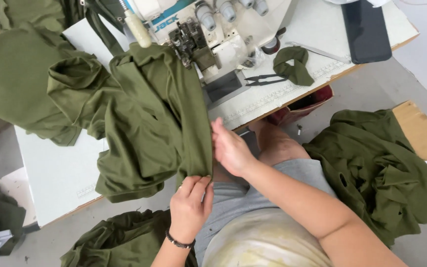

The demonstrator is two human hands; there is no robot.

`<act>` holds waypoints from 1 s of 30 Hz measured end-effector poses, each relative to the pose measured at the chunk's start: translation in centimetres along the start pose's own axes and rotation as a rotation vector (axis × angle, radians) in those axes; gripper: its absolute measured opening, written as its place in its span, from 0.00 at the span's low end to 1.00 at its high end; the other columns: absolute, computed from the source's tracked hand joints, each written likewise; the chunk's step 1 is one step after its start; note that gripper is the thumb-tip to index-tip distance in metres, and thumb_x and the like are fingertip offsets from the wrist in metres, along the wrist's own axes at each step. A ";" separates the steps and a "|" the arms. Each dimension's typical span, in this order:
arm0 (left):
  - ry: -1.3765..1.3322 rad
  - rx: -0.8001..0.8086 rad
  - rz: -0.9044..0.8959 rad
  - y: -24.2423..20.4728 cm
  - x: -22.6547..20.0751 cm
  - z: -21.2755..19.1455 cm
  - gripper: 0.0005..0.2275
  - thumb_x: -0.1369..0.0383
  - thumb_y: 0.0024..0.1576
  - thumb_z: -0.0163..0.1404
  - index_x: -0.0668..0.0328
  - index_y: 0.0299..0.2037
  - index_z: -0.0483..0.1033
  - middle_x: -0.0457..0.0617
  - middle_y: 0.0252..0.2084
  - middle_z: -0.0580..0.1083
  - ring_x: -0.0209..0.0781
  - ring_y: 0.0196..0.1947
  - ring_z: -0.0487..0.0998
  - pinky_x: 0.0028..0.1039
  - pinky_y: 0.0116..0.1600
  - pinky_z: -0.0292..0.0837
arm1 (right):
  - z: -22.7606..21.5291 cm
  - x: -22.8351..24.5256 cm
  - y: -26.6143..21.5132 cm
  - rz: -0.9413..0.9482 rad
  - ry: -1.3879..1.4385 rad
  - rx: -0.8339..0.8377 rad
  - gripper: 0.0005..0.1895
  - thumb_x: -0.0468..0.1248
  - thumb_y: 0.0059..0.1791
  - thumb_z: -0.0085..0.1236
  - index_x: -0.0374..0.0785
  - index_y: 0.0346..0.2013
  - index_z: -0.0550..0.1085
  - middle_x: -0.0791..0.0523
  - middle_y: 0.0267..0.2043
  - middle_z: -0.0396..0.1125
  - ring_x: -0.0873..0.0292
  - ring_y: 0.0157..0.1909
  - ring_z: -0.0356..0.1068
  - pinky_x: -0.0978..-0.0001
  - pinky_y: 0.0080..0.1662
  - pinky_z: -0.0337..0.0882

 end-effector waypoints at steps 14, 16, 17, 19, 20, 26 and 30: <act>-0.347 0.033 -0.163 1.0 -0.8 -1.5 0.03 0.71 0.60 0.52 0.60 0.39 0.73 0.47 0.36 0.75 0.41 0.32 0.76 0.27 0.35 0.72 | -1.5 1.9 -3.7 -0.089 -0.315 -0.188 0.22 0.33 0.52 0.53 0.37 0.61 0.66 0.45 0.45 0.74 0.53 0.42 0.75 0.59 0.43 0.80; -0.324 0.025 -0.156 0.8 -0.8 -1.3 0.02 0.71 0.60 0.52 0.60 0.39 0.74 0.47 0.36 0.75 0.41 0.31 0.76 0.28 0.34 0.72 | -1.8 1.6 -3.8 -0.120 -0.370 -0.165 0.25 0.30 0.49 0.58 0.37 0.60 0.65 0.47 0.45 0.76 0.55 0.43 0.76 0.59 0.43 0.82; -0.291 0.026 -0.148 0.7 -0.8 -1.2 0.01 0.72 0.59 0.52 0.59 0.38 0.74 0.45 0.36 0.75 0.40 0.30 0.76 0.27 0.32 0.73 | -2.2 1.4 -3.7 -0.151 -0.393 -0.178 0.22 0.30 0.49 0.59 0.37 0.57 0.65 0.48 0.42 0.76 0.56 0.40 0.76 0.61 0.41 0.82; -0.258 0.025 -0.138 0.7 -0.9 -1.1 0.01 0.72 0.58 0.52 0.58 0.38 0.75 0.44 0.36 0.75 0.39 0.30 0.76 0.26 0.31 0.73 | -2.7 1.3 -3.5 -0.184 -0.416 -0.191 0.20 0.29 0.49 0.61 0.37 0.54 0.66 0.49 0.38 0.75 0.57 0.38 0.76 0.62 0.40 0.83; -0.210 0.014 -0.102 0.6 -1.1 -1.1 0.02 0.72 0.58 0.53 0.58 0.39 0.76 0.44 0.37 0.75 0.38 0.29 0.76 0.26 0.29 0.72 | -2.8 1.3 -3.4 -0.213 -0.411 -0.190 0.18 0.28 0.49 0.60 0.37 0.50 0.65 0.48 0.37 0.75 0.55 0.36 0.76 0.61 0.39 0.83; -0.109 -0.002 -0.026 0.2 -1.3 -0.9 0.03 0.72 0.59 0.55 0.58 0.41 0.76 0.44 0.39 0.74 0.38 0.25 0.71 0.25 0.25 0.68 | -2.6 1.6 -3.6 -0.217 -0.438 -0.230 0.18 0.29 0.47 0.63 0.39 0.46 0.64 0.49 0.37 0.75 0.58 0.37 0.75 0.64 0.35 0.82; -0.142 0.008 -0.054 0.3 -1.3 -0.9 0.03 0.72 0.59 0.55 0.58 0.40 0.76 0.44 0.39 0.74 0.37 0.24 0.71 0.25 0.25 0.69 | -2.8 1.3 -3.5 -0.147 -0.422 -0.254 0.18 0.29 0.47 0.63 0.39 0.46 0.64 0.51 0.35 0.75 0.60 0.36 0.74 0.63 0.37 0.82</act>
Point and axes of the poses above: each hand's wrist, its own y-axis towards the middle knuckle, its own z-axis out of the palm, x = y × z, the point moved 4 cm from there along y, towards the middle knuckle
